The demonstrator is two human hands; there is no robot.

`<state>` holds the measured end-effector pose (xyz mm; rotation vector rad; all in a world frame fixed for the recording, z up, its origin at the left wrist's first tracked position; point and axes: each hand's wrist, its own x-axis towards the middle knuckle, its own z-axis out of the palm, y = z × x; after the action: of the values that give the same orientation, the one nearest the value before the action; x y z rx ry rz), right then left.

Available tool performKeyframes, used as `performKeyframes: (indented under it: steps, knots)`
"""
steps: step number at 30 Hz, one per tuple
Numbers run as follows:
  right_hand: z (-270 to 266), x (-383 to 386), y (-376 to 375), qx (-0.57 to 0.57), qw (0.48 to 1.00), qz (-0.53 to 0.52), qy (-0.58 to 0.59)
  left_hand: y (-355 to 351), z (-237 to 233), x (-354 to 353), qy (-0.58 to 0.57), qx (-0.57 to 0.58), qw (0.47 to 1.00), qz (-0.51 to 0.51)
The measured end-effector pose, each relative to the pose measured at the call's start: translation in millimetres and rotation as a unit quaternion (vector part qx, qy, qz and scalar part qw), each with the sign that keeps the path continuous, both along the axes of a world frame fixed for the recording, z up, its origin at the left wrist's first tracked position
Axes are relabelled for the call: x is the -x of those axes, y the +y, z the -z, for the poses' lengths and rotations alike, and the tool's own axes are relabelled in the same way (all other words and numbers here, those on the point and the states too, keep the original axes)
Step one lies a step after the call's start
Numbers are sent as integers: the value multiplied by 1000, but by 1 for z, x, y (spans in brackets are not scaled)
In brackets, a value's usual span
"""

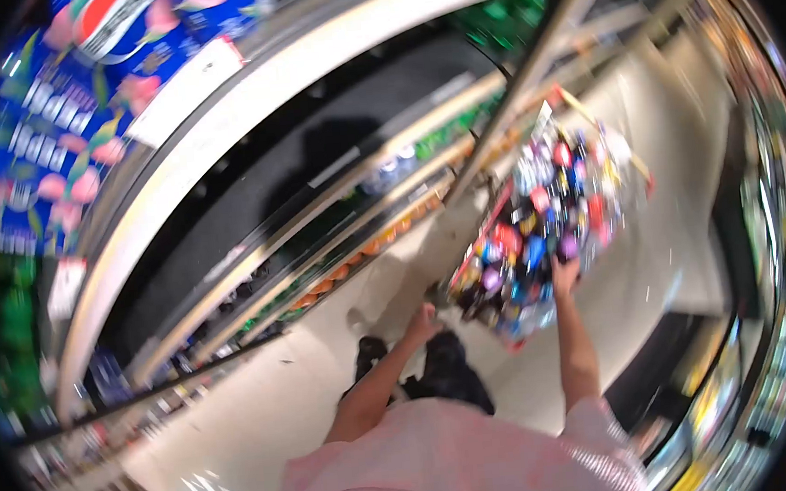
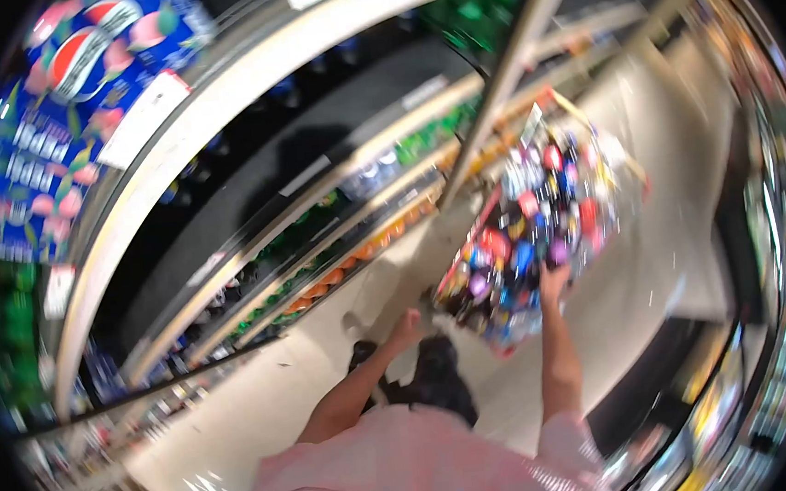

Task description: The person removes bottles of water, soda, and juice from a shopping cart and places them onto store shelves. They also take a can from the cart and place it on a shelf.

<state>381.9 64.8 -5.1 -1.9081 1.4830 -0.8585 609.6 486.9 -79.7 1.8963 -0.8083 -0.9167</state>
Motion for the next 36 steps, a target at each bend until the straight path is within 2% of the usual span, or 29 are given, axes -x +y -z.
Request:
performKeyframes:
  steps: [1, 2, 3, 4, 5, 6, 7, 8, 9, 10, 11, 12, 13, 14, 16, 17, 20, 21, 22, 24, 26, 30, 32, 34, 36]
  knots:
    - [25, 0, -31, 6, 998, 43, 45, -31, -36, 15, -4, -25, 1000, 6]
    - [42, -4, -54, -49, 985, 110, 120, -53, -56, 26, -6, -58, 998, 21]
    - [105, 9, -87, -38, 954, 161, 249, -73, -48, 44, -34, -29, 999, -6]
    - [41, -4, -73, -149, 974, 120, 125, -99, -31, 54, -65, 0, 997, -31]
    - [44, -6, -65, -108, 982, 140, 70, -120, -47, 52, -46, -53, 997, -7]
    - [20, -2, -55, -143, 987, 42, -66, -139, -64, 54, -23, -108, 994, -9]
    - [44, 12, -56, -58, 997, 53, 0, -154, -57, 60, -30, -117, 992, -26]
    - [22, 19, -41, -95, 984, -32, -144, -167, -47, 67, -38, -123, 991, -43]
    - [12, 27, -22, -53, 993, -43, -99, -173, -59, 75, -112, -156, 978, -86]
    - [-53, 12, 16, -93, 962, -142, -212, -174, -60, 76, -94, -140, 980, -103]
    - [-42, 39, 24, -126, 953, -205, -185, -175, -63, 77, -101, -177, 974, -104]
    - [-35, 67, 43, -1, 965, -250, -82, -175, -65, 79, -108, -212, 966, -102]
    - [-105, 52, 88, -40, 965, -257, 28, -175, -37, 91, -179, -200, 957, -105]
    - [-122, 65, 116, 94, 923, -356, 108, -177, -12, 95, -252, -190, 942, -112]
    - [-142, 86, 161, -12, 901, -419, 112, -163, -55, 77, -220, -204, 954, -25]
    - [-139, 95, 181, -60, 893, -431, 118, -156, -64, 74, -239, -192, 951, -37]
    - [-123, 84, 214, -126, 853, -485, 149, -143, -25, 62, -40, -110, 993, 14]
    - [-118, 77, 223, -135, 838, -505, 157, -129, -14, 57, 84, -53, 995, 3]
    - [-111, 70, 230, -142, 823, -524, 166, -96, -42, 59, 126, 94, 981, -113]
    - [-102, 56, 244, -153, 794, -560, 182, -45, -53, 60, 121, 61, 967, -215]
    - [-92, 37, 260, -158, 762, -598, 193, 30, -57, 52, 171, 43, 949, -260]
    - [-70, 10, 311, -169, 704, -656, 214, 242, -40, 82, 314, 61, 887, -333]
    - [-61, 2, 338, -171, 682, -676, 220, 349, -28, 129, 490, 188, 787, -325]
    - [-52, -3, 362, -171, 659, -697, 224, 417, 41, 188, 457, 146, 648, -591]
    - [-40, -6, 383, -170, 635, -719, 223, 501, 30, 252, 466, 196, 544, -669]
